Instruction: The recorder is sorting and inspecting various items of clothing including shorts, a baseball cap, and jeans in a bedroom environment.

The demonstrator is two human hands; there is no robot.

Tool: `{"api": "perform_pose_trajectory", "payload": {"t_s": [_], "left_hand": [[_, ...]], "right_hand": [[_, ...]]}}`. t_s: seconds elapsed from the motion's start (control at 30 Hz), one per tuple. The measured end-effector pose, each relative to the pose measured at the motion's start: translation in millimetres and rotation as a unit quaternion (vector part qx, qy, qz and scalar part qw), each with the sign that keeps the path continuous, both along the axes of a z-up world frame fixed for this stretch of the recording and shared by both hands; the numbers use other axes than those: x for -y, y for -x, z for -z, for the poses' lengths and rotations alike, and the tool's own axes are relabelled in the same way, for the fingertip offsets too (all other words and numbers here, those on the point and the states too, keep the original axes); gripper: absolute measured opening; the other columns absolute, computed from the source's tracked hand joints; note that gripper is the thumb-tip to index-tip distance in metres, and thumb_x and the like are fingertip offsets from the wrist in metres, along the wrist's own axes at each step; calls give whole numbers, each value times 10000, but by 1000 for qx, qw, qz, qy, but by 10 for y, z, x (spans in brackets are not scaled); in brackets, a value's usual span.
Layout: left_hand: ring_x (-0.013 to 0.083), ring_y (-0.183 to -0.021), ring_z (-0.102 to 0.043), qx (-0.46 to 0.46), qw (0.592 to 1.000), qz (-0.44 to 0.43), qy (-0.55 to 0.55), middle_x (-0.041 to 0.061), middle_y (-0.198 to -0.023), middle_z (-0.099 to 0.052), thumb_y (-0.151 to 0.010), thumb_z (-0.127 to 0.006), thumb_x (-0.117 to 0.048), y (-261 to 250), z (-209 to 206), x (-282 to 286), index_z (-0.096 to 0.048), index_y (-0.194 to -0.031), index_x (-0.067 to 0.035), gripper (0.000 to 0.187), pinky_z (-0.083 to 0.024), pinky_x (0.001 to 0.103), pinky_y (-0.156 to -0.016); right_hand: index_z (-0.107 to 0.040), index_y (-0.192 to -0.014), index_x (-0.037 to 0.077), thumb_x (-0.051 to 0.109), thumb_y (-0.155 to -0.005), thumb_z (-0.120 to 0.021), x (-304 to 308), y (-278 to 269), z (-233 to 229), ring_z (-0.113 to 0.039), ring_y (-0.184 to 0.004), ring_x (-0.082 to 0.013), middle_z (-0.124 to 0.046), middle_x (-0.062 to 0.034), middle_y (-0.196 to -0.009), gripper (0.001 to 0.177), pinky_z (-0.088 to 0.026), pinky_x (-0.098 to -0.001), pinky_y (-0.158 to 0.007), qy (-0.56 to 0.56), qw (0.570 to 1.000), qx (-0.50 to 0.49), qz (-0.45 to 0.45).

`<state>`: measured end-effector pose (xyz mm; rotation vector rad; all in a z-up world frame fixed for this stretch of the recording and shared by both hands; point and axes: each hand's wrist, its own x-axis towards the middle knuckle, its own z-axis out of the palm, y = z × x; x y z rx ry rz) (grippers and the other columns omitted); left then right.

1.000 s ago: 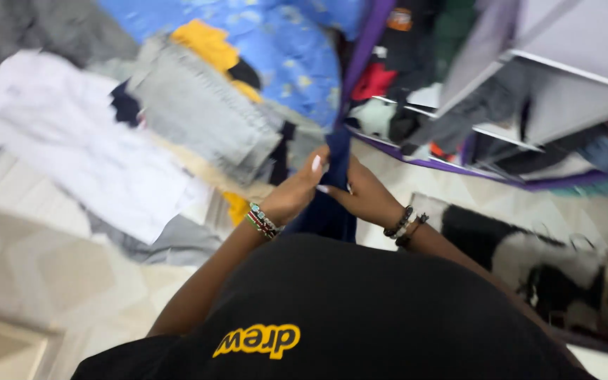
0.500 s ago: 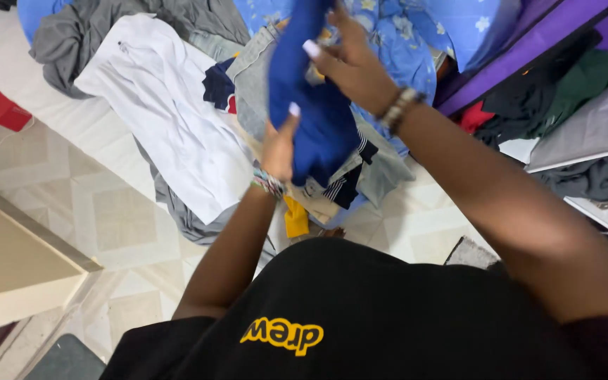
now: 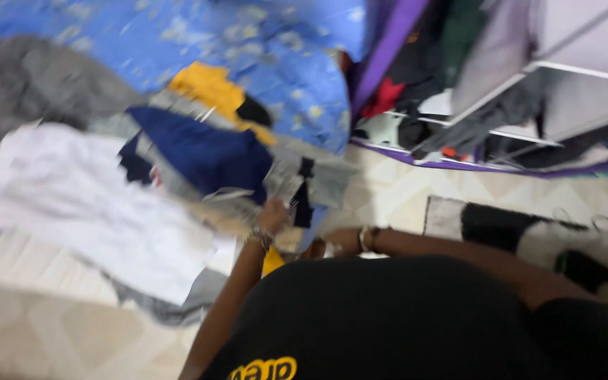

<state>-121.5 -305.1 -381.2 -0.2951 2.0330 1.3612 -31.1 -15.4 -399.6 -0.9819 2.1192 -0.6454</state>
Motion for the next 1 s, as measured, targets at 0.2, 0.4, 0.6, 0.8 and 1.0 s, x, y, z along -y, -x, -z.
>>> {"api": "perform_pose_trajectory", "payload": {"t_s": [0.2,0.4,0.6,0.8,1.0], "left_hand": [[218,-872,-690,-5,951,293,-98,91,-1047,-697,-965,-613,-428,-320,19,-1282,-608,-1293,-102,463,-585,349,-732],[174,-944,-660,69,891,431,-129,78,-1100,-708,-973,-574,-460,-286,-1178,-2375,-591,-1294,-62,512,-552,319,-787],[179,-951,-684,-62,912,383,-136,94,-1084,-717,-979,-599,-384,-134,-1100,-3490,-621,-1255,-26,452,-573,317,-787],[148,-1036,-693,-35,941,288,-173,67,-1232,-644,-982,-576,-295,-54,-1390,-4133,-559,-1282,-56,384,-605,326,-786],[191,-1045,-679,8,963,194,-187,93,-1227,-650,-994,-589,-297,376,-1072,-4337,-549,-1276,-28,392,-574,354,-807]], "right_hand": [[-572,-1383,73,410,-952,-610,-616,-659,-733,-655,-1132,-267,-679,-134,-1269,549,-500,-400,-965,55,939,167,296],[-604,-1317,30,344,-1030,-541,-1244,-950,-1105,-694,-979,-207,-717,-95,-1166,431,-562,-377,-821,237,691,340,592],[-553,-1370,93,290,-1015,-542,-2252,-828,-1516,-708,-969,-160,-680,-55,-1232,406,-577,-352,-813,269,706,203,622],[-544,-1353,87,272,-1026,-553,-2951,-458,-2020,-713,-1046,-173,-677,-60,-1258,376,-584,-339,-844,247,722,139,632],[-514,-1373,110,224,-1001,-558,-3207,160,-2082,-707,-1071,-178,-625,-51,-1292,392,-590,-336,-857,254,744,149,600]]}}
